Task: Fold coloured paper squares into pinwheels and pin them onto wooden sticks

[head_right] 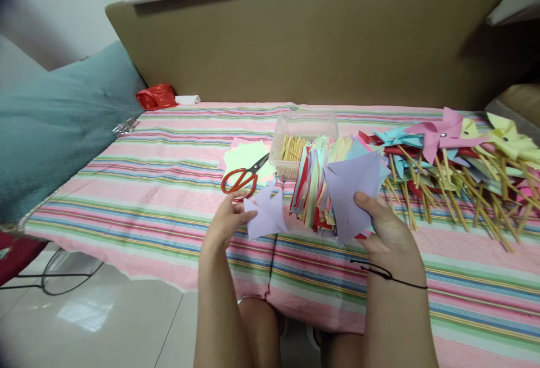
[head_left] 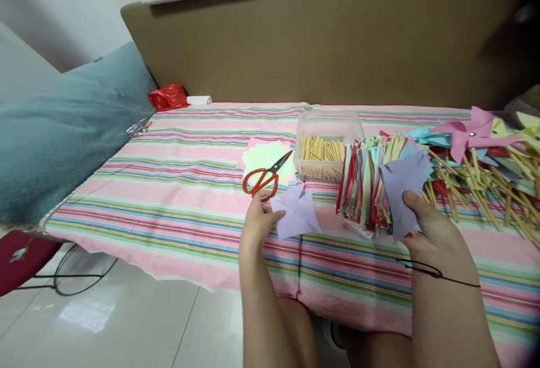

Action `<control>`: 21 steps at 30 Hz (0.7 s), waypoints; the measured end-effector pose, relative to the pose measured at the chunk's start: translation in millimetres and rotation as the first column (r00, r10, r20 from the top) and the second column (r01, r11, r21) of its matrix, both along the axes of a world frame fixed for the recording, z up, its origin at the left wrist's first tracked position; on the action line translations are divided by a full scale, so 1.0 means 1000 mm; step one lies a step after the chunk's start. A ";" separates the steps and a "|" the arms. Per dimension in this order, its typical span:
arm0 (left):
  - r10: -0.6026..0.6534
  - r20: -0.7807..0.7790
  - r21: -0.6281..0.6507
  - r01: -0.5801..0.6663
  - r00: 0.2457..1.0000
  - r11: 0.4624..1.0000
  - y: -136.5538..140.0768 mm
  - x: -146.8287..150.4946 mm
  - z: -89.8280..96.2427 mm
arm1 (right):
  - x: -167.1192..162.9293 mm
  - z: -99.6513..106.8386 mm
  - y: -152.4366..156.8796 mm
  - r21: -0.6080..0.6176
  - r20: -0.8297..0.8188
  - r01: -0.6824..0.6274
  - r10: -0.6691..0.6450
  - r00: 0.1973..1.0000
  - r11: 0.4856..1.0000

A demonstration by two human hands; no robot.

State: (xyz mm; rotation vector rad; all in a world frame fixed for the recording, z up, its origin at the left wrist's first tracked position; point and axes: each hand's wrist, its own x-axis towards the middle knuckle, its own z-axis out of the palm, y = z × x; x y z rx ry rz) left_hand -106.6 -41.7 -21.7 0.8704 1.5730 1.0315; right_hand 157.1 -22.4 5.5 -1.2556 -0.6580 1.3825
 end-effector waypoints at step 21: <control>-0.106 -0.633 0.024 0.157 0.767 0.987 0.015 0.011 -0.013 | -0.058 -0.017 0.010 -0.102 -0.118 -0.250 0.237 0.964 0.963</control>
